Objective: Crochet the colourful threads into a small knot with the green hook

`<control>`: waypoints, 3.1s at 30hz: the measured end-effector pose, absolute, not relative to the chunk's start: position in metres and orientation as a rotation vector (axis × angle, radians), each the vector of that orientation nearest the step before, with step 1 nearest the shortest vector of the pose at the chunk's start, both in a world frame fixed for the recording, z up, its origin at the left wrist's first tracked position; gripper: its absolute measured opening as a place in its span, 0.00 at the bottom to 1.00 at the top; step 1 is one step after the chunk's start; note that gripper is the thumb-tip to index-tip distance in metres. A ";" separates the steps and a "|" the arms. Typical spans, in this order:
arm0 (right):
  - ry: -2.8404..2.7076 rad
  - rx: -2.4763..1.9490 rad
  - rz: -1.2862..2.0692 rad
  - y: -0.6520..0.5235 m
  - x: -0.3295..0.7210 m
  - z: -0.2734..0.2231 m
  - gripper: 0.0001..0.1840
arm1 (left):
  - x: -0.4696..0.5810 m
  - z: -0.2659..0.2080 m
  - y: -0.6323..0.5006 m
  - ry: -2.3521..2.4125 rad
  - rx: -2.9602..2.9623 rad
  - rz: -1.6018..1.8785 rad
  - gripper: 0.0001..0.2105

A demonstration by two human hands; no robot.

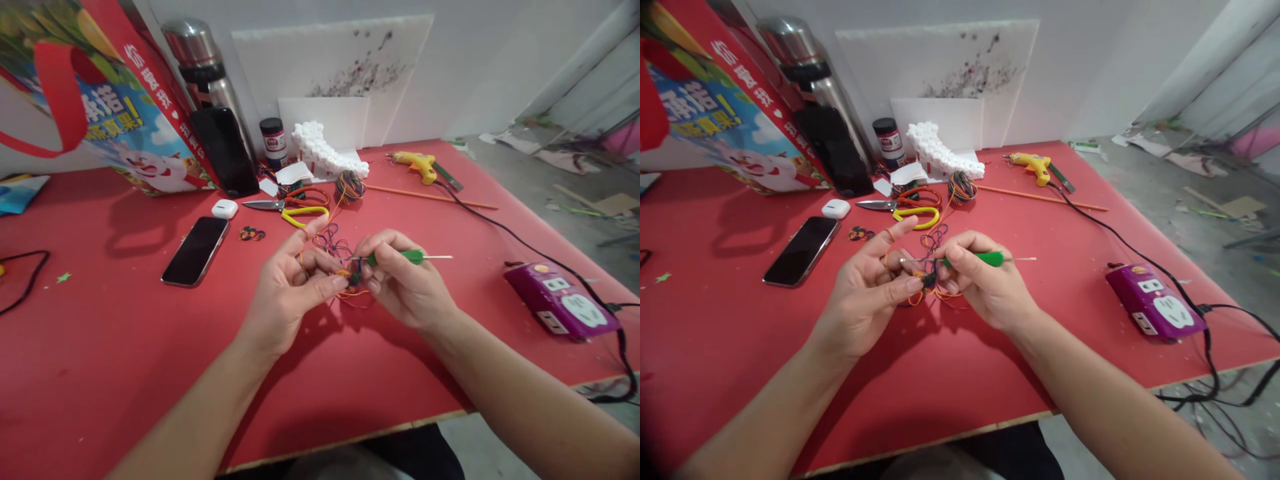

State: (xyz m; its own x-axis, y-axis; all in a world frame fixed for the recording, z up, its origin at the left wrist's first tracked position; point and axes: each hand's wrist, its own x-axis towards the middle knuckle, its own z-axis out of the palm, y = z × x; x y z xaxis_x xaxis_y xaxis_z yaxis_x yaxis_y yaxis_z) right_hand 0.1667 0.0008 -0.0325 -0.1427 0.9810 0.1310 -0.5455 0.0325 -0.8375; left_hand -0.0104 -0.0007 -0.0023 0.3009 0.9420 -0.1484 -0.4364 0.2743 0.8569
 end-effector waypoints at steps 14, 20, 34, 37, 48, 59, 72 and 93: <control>-1.132 -0.643 1.408 0.006 0.182 -0.022 0.24 | -0.011 -0.001 -0.004 0.745 0.955 1.007 0.35; -1.013 -0.647 1.473 0.006 0.179 -0.021 0.23 | -0.012 -0.001 -0.003 0.729 0.860 1.017 0.32; -0.908 -0.636 1.535 0.006 0.175 -0.018 0.24 | -0.010 -0.006 -0.002 0.746 1.009 1.066 0.30; -0.901 -0.653 1.528 0.006 0.175 -0.018 0.24 | -0.010 -0.005 -0.003 0.733 0.992 1.063 0.29; -0.951 -0.705 1.407 0.006 0.176 -0.022 0.24 | -0.010 -0.003 -0.003 0.802 0.956 1.102 0.31; -0.974 -0.854 1.194 -0.002 0.171 -0.019 0.25 | -0.011 -0.004 -0.003 0.846 0.994 1.148 0.24; -0.983 -0.868 1.170 -0.003 0.173 -0.024 0.22 | -0.010 -0.004 0.001 0.859 0.923 1.148 0.24; -0.953 -0.879 1.166 -0.001 0.170 -0.021 0.25 | -0.009 -0.006 0.001 0.858 0.992 1.180 0.24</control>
